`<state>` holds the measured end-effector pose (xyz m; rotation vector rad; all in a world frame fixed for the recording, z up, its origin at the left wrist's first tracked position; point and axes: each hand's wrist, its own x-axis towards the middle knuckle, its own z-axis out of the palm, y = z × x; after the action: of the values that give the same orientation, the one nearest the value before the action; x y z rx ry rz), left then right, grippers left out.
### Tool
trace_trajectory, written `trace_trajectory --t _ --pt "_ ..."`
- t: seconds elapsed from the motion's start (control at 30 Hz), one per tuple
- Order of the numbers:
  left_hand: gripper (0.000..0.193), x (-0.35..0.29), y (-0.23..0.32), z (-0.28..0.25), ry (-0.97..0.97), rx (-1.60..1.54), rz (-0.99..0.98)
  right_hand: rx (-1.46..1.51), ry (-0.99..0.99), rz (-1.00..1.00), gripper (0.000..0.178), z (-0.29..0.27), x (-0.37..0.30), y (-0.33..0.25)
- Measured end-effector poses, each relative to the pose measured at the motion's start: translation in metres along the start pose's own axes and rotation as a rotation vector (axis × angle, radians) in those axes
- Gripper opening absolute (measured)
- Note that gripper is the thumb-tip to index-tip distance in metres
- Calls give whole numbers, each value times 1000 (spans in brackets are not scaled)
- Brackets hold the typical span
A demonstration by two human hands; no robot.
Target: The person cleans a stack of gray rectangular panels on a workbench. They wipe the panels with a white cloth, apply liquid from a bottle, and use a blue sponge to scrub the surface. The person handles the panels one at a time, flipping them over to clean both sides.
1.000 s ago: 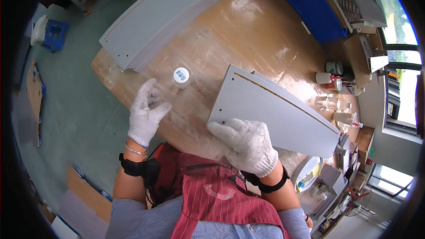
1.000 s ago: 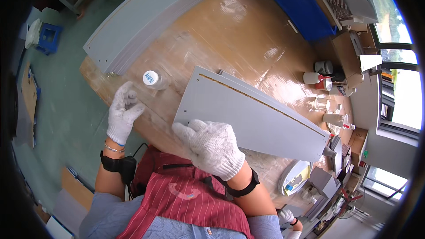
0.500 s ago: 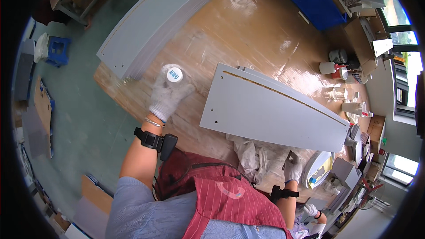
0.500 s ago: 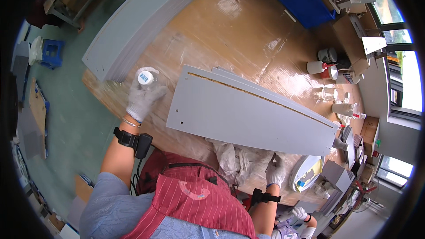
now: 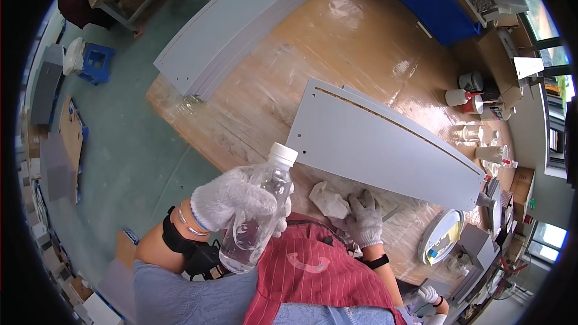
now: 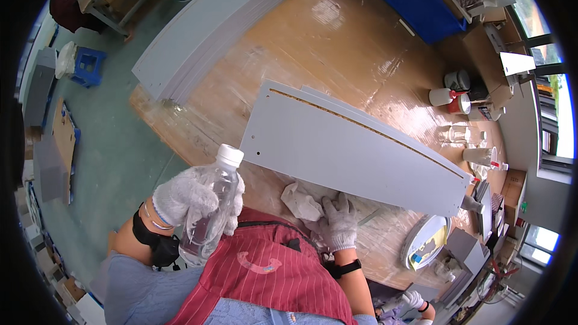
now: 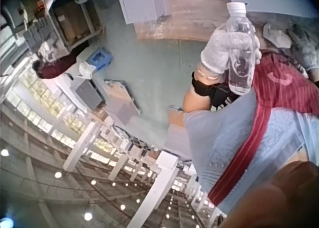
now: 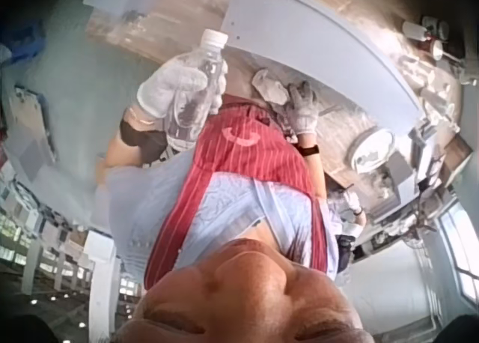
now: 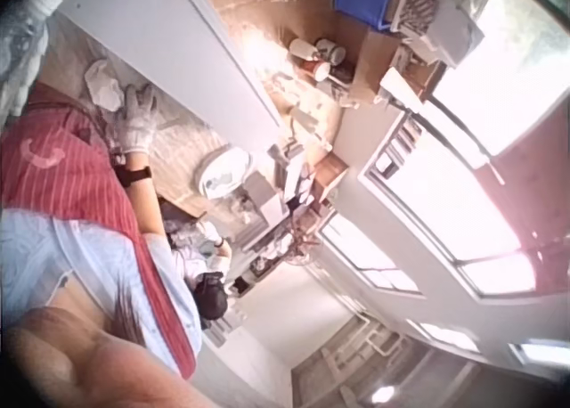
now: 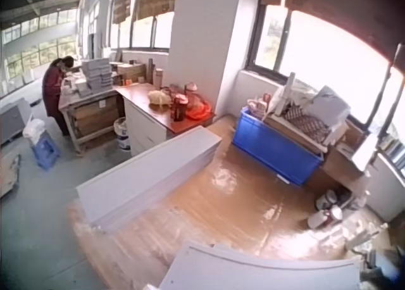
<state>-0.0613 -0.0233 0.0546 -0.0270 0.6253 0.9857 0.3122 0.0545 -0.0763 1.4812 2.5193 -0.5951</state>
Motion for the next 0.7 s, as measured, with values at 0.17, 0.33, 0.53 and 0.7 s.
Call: trace_trajectory --t 0.17,0.33,0.53,0.7 --pt "43 15 -17 11 -20 -164 -26 50 -16 25 35 -1 -3 -1" --pt "36 18 -23 13 17 -286 -55 400 163 107 20 24 -16 22" --pt "40 14 -26 8 3 -256 36 580 32 219 22 -10 -32 21" --pt "35 2 16 3 170 125 465 823 -106 320 35 -97 -37 2"
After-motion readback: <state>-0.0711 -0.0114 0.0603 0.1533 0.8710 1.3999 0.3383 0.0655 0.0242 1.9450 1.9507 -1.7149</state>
